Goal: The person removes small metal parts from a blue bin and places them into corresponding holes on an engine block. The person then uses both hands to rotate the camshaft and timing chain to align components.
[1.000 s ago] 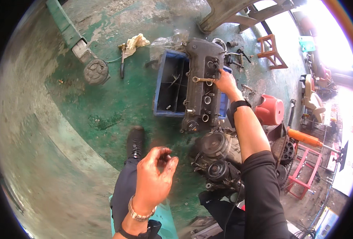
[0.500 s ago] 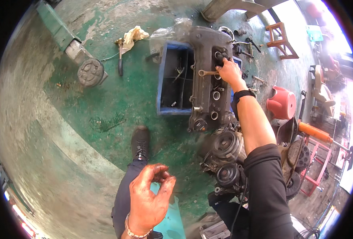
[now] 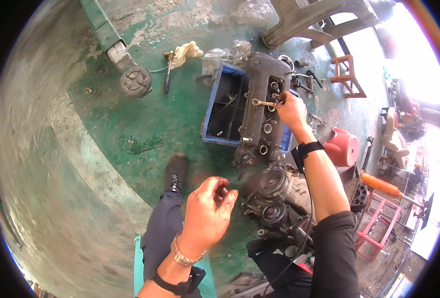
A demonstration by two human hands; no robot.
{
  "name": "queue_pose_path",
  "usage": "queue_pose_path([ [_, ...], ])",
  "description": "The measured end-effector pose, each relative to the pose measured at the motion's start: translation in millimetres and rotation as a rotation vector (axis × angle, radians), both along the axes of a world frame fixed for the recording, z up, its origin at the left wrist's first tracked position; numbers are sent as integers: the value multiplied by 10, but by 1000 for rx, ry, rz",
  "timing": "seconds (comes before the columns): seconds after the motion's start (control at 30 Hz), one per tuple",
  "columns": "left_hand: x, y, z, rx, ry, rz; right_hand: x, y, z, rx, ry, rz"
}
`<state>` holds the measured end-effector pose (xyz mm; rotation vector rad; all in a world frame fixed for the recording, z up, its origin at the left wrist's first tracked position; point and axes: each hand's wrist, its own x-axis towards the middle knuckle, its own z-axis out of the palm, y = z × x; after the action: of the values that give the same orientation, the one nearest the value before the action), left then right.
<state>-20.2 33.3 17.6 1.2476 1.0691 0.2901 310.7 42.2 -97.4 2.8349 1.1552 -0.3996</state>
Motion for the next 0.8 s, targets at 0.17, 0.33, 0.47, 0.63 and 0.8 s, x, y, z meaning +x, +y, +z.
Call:
queue_pose_path([
  [0.17,-29,-41,-4,33,-2,-5,-616,-3,850,-27,172,274],
  [0.33,-44,-102,-68,22,-126,-122,-1353,-581,1683,-105,536,372],
  [0.47,7,-219,-72,-263,-346,-267,-1535,-939,2033,-101,679,303],
  [0.63,104,-301,24,-96,-459,-392,-1564,-1270,2186,26,807,16],
  [0.8,179,-363,142,-168,-455,-386,-1529,-1503,2248,114,776,49],
])
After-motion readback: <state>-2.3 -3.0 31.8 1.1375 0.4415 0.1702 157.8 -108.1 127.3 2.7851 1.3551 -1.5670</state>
